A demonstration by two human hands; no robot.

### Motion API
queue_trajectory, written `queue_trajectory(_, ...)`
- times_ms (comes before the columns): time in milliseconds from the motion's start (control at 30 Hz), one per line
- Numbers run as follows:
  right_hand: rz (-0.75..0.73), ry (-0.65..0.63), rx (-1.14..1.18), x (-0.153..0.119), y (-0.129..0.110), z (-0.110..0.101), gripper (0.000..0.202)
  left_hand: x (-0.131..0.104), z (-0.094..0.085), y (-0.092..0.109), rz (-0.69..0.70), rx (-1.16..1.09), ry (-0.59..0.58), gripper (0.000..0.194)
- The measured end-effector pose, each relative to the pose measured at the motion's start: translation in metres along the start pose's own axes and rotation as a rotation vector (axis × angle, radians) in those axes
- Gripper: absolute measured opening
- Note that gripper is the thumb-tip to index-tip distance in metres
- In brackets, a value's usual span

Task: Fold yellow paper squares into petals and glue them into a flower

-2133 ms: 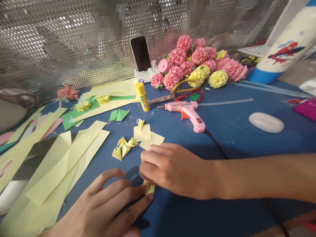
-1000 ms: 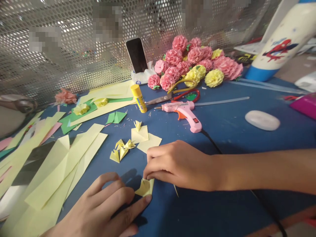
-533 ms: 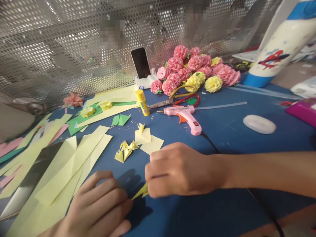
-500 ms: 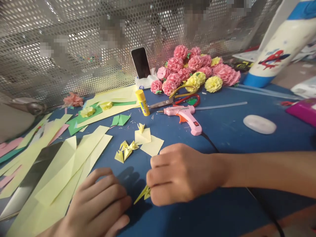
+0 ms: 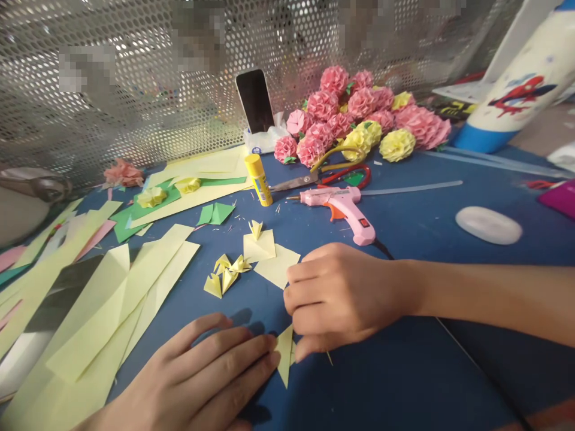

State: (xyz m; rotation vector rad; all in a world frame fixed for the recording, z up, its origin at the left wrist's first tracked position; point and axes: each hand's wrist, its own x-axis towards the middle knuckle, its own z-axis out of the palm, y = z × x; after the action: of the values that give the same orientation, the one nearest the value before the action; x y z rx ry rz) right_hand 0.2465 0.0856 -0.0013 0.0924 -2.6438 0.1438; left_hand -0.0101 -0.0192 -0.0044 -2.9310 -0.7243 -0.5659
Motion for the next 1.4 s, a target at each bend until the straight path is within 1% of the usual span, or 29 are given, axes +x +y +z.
queue_trajectory(100, 0.161, -0.035, 0.044, 0.002, -0.007, 0.004, 0.035, 0.000, 0.002, 0.000, -0.039, 0.007, -0.011, 0.040)
queue_trajectory(200, 0.358, -0.103, 0.192, 0.003, -0.016, 0.008, 0.036, 0.001, 0.002, 0.000, -0.052, 0.012, -0.023, 0.042)
queue_trajectory(267, 0.455, -0.128, 0.299, 0.005, -0.021, 0.010, 0.031, 0.000, 0.002, 0.001, -0.048, 0.013, -0.020, 0.042)
queue_trajectory(367, 0.520, -0.132, 0.404, 0.007, -0.024, 0.011, 0.019, 0.000, 0.001, 0.002, -0.059, 0.008, -0.017, 0.041)
queue_trajectory(433, 0.536, -0.130, 0.419, 0.008, -0.024, 0.010, 0.015, 0.000, -0.001, 0.002, -0.060, -0.009, -0.016, 0.040)
queue_trajectory(533, 0.496, -0.124, 0.386, 0.011, -0.021, 0.009, 0.013, 0.000, -0.001, 0.002, -0.064, -0.029, -0.012, 0.040)
queue_trajectory(600, 0.430, -0.110, 0.328, 0.011, -0.020, 0.009, 0.019, 0.000, 0.001, 0.000, -0.076, -0.035, 0.001, 0.039)
queue_trajectory(667, 0.351, -0.083, 0.225, 0.011, -0.018, 0.009, 0.025, 0.001, 0.005, -0.001, -0.068, -0.043, 0.062, 0.040)
queue_trajectory(733, 0.247, -0.071, 0.089, 0.009, -0.017, 0.008, 0.027, 0.001, 0.009, -0.003, -0.064, -0.062, 0.118, 0.042)
queue_trajectory(800, 0.140, -0.073, -0.034, 0.009, -0.017, 0.007, 0.026, 0.002, 0.011, -0.005, -0.067, -0.087, 0.132, 0.043)
queue_trajectory(867, 0.073, -0.076, -0.112, 0.009, -0.017, 0.006, 0.025, 0.003, 0.009, -0.005, -0.079, -0.110, 0.125, 0.043)
queue_trajectory(933, 0.044, -0.068, -0.159, 0.010, -0.018, 0.004, 0.028, 0.004, 0.005, -0.004, -0.085, -0.121, 0.109, 0.041)
queue_trajectory(1033, 0.013, -0.068, -0.184, 0.012, -0.020, 0.001, 0.032, 0.006, -0.002, -0.001, -0.115, -0.122, 0.036, 0.038)
queue_trajectory(1100, -0.002, -0.069, -0.180, 0.012, -0.022, 0.001, 0.034, 0.007, -0.004, 0.001, -0.132, -0.108, 0.009, 0.037)
queue_trajectory(1233, -0.028, -0.068, -0.165, 0.011, -0.023, 0.001, 0.035, 0.007, -0.005, 0.002, -0.117, -0.064, 0.029, 0.038)
queue_trajectory(1300, -0.027, -0.077, -0.160, 0.011, -0.024, 0.000, 0.035, 0.005, -0.005, 0.002, -0.114, -0.037, 0.064, 0.039)
queue_trajectory(1400, -0.013, -0.090, -0.153, 0.012, -0.024, -0.002, 0.036, 0.001, -0.002, 0.001, -0.145, 0.006, 0.094, 0.040)
